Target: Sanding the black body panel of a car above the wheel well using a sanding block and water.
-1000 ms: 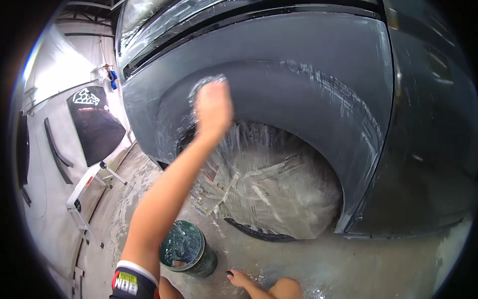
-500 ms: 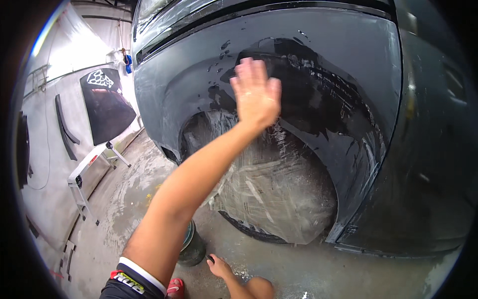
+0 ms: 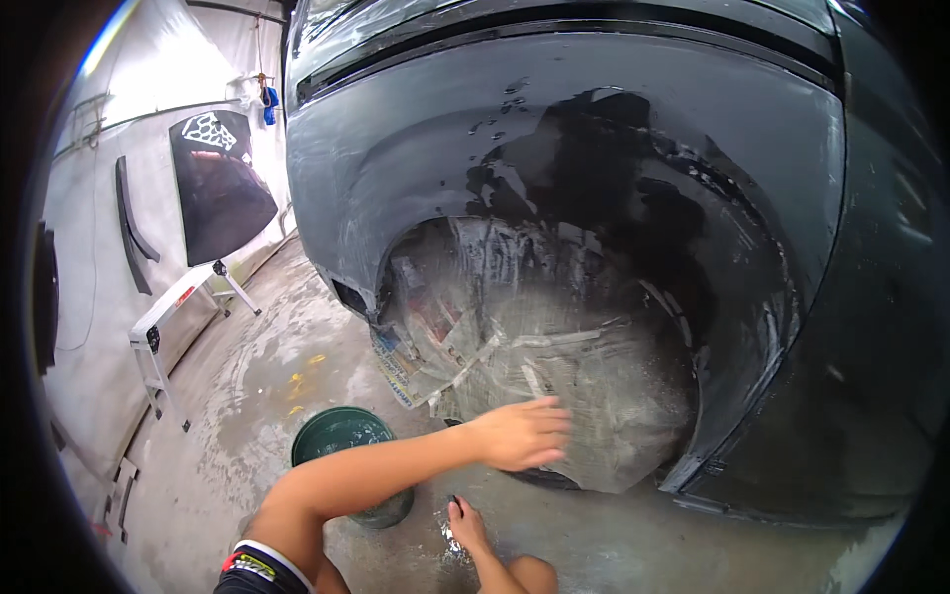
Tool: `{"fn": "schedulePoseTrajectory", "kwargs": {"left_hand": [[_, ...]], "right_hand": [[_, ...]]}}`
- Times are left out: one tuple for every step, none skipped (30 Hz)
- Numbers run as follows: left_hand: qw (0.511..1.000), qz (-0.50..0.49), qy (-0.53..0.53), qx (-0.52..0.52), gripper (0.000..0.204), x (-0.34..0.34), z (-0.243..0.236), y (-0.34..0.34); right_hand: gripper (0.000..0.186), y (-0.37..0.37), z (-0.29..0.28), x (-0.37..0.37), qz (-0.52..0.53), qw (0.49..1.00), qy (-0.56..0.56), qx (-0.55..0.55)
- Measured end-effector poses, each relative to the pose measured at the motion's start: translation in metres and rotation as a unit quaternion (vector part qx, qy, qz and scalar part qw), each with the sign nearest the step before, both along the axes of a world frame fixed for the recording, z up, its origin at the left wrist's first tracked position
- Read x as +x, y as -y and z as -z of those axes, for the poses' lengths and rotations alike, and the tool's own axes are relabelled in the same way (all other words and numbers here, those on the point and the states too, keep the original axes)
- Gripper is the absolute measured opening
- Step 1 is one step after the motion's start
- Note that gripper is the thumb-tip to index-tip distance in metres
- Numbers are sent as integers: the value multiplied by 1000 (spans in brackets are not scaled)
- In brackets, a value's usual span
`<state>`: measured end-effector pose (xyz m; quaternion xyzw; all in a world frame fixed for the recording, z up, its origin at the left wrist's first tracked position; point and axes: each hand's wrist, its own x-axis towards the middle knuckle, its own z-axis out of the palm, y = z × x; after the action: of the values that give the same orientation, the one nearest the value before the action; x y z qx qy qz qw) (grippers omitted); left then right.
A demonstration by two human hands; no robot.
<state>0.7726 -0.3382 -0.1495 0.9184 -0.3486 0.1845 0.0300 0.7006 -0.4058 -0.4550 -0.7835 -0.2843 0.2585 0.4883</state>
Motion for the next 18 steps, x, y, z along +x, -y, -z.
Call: {"fn": "schedulePoseTrajectory", "kwargs": {"left_hand": [[997, -74, 28, -17, 32, -29, 20, -34], [987, -149, 12, -50, 29, -61, 38, -72], [963, -246, 4, -108, 29, -99, 63, -119], [929, -347, 2, -131, 29, -141, 80, -158], [882, -438, 22, -172, 29, -180, 96, -191], [825, -534, 11, -184, 27, -217, 108, -218], [783, -589, 65, -190, 27, -256, 135, -248], [723, -658, 85, -193, 27, -281, 155, -268], [678, -703, 58, -206, 36, -294, 164, -278], [680, -701, 54, -208, 36, -307, 180, -288], [628, -754, 92, -170, 43, -321, 204, -298], [571, -801, 128, -130, 49, -335, 228, -307], [542, -825, 91, -133, 54, -347, 252, -315], [551, -818, 84, -139, 54, -343, 257, -316], [546, -806, 19, -227, 53, -332, 255, -307], [527, -792, -44, -307, 51, -329, 251, -305], [534, -800, -28, -273, 46, -327, 255, -308], [543, -792, -33, -277, 46, -321, 250, -311]], "right_hand": [[46, 1, 4, 1, 24, 999, 36, 12], [46, 2, 4, 3, 24, 999, 38, 11], [50, 0, -5, -4, 45, 998, 46, -4], [54, -4, -13, -9, 73, 996, 56, -19], [52, -11, -16, -14, 93, 990, 109, 10], [52, -20, -33, -23, 93, 989, 110, 7], [49, -38, -69, -40, 72, 985, 140, 71], [47, -58, -100, -50, 56, 975, 170, 132], [45, -80, -121, -57, 17, 957, 220, 188], [42, -110, -138, -71, -29, 932, 265, 247], [42, -142, -146, -86, -85, 933, 275, 217], [42, -173, -147, -101, -142, 930, 284, 187], [42, -204, -141, -118, -189, 933, 294, 91], [42, -229, -130, -120, -219, 927, 303, -14], [43, -251, -109, -112, -249, 899, 333, -138], [43, -265, -86, -111, -241, 900, 334, -144], [43, -274, -66, -110, -239, 852, 408, -223], [44, -281, -51, -105, -235, 793, 472, -305]]}}
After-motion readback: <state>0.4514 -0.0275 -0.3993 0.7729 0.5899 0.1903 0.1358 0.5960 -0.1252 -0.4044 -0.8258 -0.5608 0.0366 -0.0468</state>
